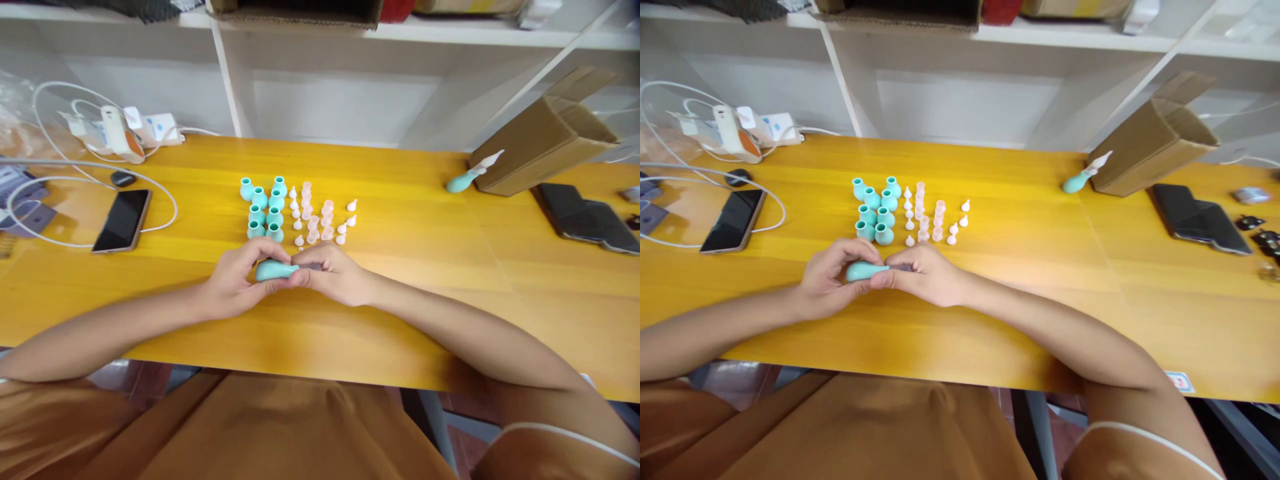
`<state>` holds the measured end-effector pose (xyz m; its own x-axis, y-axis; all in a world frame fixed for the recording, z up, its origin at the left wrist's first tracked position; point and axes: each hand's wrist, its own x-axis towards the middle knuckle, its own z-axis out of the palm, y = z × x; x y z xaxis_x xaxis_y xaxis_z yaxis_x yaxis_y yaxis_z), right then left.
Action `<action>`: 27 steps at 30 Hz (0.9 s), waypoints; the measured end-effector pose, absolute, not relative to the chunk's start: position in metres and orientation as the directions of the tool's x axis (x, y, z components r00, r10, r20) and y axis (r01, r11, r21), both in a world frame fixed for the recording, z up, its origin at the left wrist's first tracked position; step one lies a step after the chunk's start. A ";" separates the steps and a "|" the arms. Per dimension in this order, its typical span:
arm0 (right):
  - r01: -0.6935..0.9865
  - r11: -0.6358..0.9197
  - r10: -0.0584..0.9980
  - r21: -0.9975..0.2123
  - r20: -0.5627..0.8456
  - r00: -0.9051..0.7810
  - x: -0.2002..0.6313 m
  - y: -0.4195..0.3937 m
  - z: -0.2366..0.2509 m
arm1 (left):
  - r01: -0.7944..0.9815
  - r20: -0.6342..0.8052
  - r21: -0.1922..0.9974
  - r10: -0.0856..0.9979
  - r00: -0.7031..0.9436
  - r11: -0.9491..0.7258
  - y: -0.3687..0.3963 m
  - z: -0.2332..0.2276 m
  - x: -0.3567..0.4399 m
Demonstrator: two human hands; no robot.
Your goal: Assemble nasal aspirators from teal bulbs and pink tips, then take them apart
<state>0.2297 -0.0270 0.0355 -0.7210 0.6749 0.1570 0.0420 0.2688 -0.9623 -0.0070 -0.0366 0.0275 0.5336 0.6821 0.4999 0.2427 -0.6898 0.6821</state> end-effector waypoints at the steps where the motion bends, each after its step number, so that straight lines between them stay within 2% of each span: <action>1: -0.015 0.253 0.652 -0.967 0.182 -0.736 0.230 -0.025 0.033 | 0.209 0.475 0.728 0.701 0.532 -0.653 -0.037 0.029 -0.007; 5: -0.150 0.264 0.582 -0.953 0.281 -0.764 0.238 -0.022 0.041 | 0.041 0.366 0.883 0.740 0.563 -0.468 -0.033 0.044 -0.006; 7: -0.061 0.351 0.605 -0.934 0.276 -0.747 0.250 -0.016 0.057 | 0.057 0.368 0.887 0.775 0.514 -0.458 -0.020 0.057 -0.008; 8: 0.060 0.416 0.632 -0.908 0.241 -0.736 0.258 -0.009 0.067 | 0.075 0.419 0.859 0.780 0.465 -0.507 -0.010 0.063 -0.011; 10: 0.322 0.554 0.717 -0.768 0.243 -0.654 0.277 0.012 0.087 | 0.157 0.520 0.793 0.788 0.330 -0.589 0.018 0.070 -0.022; 11: 0.458 0.576 0.758 -0.677 0.233 -0.609 0.287 0.026 0.095 | 0.183 0.560 0.763 0.775 0.292 -0.620 0.035 0.069 -0.030; 14: 0.754 0.522 0.853 -0.399 0.245 -0.460 0.313 0.081 0.099 | 0.286 0.543 0.761 0.813 0.211 -0.582 0.082 0.052 -0.058; 17: 0.892 0.430 0.894 -0.138 0.203 -0.400 0.323 0.134 0.080 | 0.430 0.535 0.729 0.835 0.127 -0.533 0.112 0.025 -0.082; 19: 0.917 0.398 0.915 -0.002 0.067 -0.397 0.320 0.159 0.062 | 0.532 0.504 0.678 0.848 0.165 -0.506 0.119 0.012 -0.090; 22: 0.906 0.422 0.906 0.019 -0.041 -0.421 0.309 0.183 0.040 | 0.625 0.429 0.617 0.870 0.243 -0.478 0.117 0.005 -0.093; 27: 0.888 0.442 0.896 -0.130 0.026 -0.442 0.304 0.201 0.012 | 0.664 0.386 0.551 0.860 0.334 -0.505 0.110 0.007 -0.088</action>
<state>0.3042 0.2014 0.0116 -0.4424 0.8964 0.0261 0.8876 0.4419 -0.1302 -0.0880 0.1100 0.0073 0.3342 0.8599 0.3859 0.6637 -0.5054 0.5514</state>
